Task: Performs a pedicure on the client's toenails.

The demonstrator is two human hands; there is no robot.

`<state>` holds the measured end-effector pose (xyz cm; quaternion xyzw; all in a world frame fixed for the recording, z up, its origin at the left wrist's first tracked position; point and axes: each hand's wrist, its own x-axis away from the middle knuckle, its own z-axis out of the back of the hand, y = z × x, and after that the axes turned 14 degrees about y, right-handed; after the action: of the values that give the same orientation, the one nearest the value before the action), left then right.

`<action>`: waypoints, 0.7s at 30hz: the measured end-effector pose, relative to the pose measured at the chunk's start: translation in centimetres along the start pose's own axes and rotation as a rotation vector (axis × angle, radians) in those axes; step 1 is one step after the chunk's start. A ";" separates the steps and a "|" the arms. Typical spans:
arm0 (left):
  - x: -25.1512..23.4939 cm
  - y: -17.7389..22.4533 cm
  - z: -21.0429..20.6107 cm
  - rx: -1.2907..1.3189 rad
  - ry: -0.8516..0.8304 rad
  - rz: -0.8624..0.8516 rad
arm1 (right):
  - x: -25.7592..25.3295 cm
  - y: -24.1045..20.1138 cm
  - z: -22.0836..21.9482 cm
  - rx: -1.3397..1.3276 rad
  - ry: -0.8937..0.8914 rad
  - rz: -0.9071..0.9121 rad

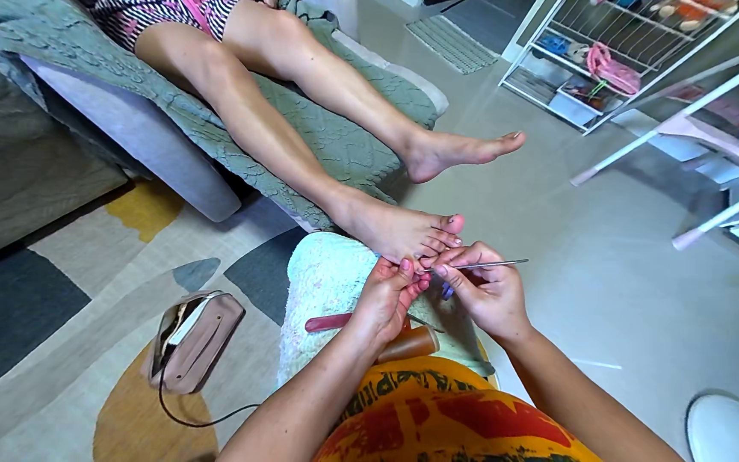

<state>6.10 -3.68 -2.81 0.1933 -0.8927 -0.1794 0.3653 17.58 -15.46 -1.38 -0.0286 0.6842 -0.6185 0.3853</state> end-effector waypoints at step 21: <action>0.0 0.0 0.3 0.014 -0.022 0.003 | -0.1 -0.5 0.0 0.067 -0.050 0.028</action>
<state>5.91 -3.59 -3.00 0.1923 -0.8983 -0.1748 0.3543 17.45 -15.52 -0.85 -0.0214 0.6538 -0.6344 0.4118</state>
